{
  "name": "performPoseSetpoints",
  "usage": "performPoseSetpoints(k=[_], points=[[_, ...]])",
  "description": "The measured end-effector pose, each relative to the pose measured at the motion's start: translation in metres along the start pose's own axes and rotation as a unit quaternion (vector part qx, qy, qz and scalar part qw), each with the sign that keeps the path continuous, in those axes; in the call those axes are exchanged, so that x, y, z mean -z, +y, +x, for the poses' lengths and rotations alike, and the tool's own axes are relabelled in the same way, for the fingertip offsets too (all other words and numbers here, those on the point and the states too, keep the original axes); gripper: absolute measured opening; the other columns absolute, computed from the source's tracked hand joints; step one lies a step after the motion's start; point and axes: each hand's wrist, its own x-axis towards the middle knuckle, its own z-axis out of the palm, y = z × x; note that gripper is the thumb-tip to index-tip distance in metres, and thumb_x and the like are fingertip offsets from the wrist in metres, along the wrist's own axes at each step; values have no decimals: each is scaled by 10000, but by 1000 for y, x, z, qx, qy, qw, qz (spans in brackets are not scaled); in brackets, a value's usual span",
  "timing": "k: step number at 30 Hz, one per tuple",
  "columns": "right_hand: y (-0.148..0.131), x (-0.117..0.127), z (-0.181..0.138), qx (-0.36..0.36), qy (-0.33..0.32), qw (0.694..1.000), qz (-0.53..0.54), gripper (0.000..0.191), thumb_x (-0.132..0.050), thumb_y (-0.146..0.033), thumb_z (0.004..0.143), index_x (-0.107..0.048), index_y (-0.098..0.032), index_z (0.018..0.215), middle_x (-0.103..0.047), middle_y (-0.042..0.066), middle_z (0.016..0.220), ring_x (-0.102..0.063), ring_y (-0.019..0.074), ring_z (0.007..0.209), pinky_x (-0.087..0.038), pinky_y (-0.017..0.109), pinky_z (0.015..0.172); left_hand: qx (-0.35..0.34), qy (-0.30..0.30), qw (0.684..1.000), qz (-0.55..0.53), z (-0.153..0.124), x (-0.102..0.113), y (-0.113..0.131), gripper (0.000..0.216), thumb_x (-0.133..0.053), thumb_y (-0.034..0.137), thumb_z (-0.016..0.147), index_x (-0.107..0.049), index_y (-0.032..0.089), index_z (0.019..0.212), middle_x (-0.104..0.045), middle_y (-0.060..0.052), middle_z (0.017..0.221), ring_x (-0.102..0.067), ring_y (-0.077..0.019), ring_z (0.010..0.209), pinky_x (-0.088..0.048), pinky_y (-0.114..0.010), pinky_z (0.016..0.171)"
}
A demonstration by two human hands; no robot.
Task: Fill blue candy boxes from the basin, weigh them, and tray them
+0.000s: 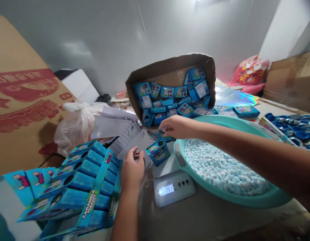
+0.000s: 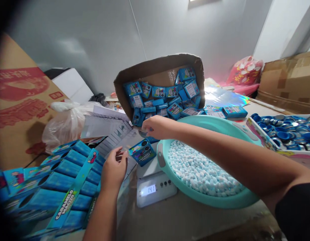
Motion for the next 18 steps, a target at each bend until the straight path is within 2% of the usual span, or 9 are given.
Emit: performPoseSetpoints(k=[2,4,6,8,11,13,15,18], points=[[5,15,-6,-29,-77,991,-108,155,-633,-101,838,-761,-127,921,-729,76,884,-606,168,764,-395,271,676,-1,5,1000,-2,0,0,0,416,-553,427,877,-638,182,1203,-743,-100,1034,-710,-239,930,-554,-361,822],[11,25,-11,-87,-199,960,-177,73,-696,-109,790,-749,-96,742,-696,91,737,-600,187,714,-393,293,671,-4,11,1000,1,0,0,0,415,-552,434,879,-645,185,1198,-741,-102,1037,-706,-244,943,-550,-367,842],[17,27,-14,-150,-283,929,-187,150,-797,-153,714,-708,-91,611,-648,75,620,-613,202,671,-421,305,673,-9,16,1000,4,0,0,-1,411,-547,439,884,-650,191,1196,-740,-102,1045,-702,-246,953,-549,-369,852],[23,21,-16,-206,-316,914,-150,241,-869,-226,636,-678,-92,573,-625,59,575,-632,217,639,-459,316,658,-14,17,1000,6,0,-1,-2,408,-548,440,886,-655,195,1194,-739,-101,1044,-702,-247,951,-551,-367,847],[28,4,-15,-258,-392,882,-51,355,-923,-330,547,-679,-84,625,-656,79,620,-661,252,649,-513,344,621,-16,14,1000,9,1,-2,-3,404,-552,441,885,-665,196,1186,-740,-99,1031,-703,-247,933,-555,-370,840],[29,-7,-14,-263,-435,861,-20,395,-945,-346,514,-687,-80,651,-669,100,652,-677,283,671,-539,379,617,-17,11,1000,10,0,-2,-4,406,-549,442,886,-667,195,1186,-740,-100,1033,-704,-244,922,-557,-368,840],[29,-13,-14,-259,-435,863,-19,378,-950,-306,511,-699,-69,663,-669,114,665,-684,301,669,-550,402,616,-18,8,1000,10,0,-3,-4,412,-547,439,886,-664,193,1196,-740,-101,1039,-706,-240,916,-560,-364,839],[26,-14,-15,-238,-444,864,7,299,-915,-239,580,-707,-54,687,-662,89,661,-679,260,625,-561,380,620,-21,5,1000,10,0,-3,-4,413,-547,428,883,-662,189,1199,-740,-105,1044,-707,-241,919,-562,-366,842]])
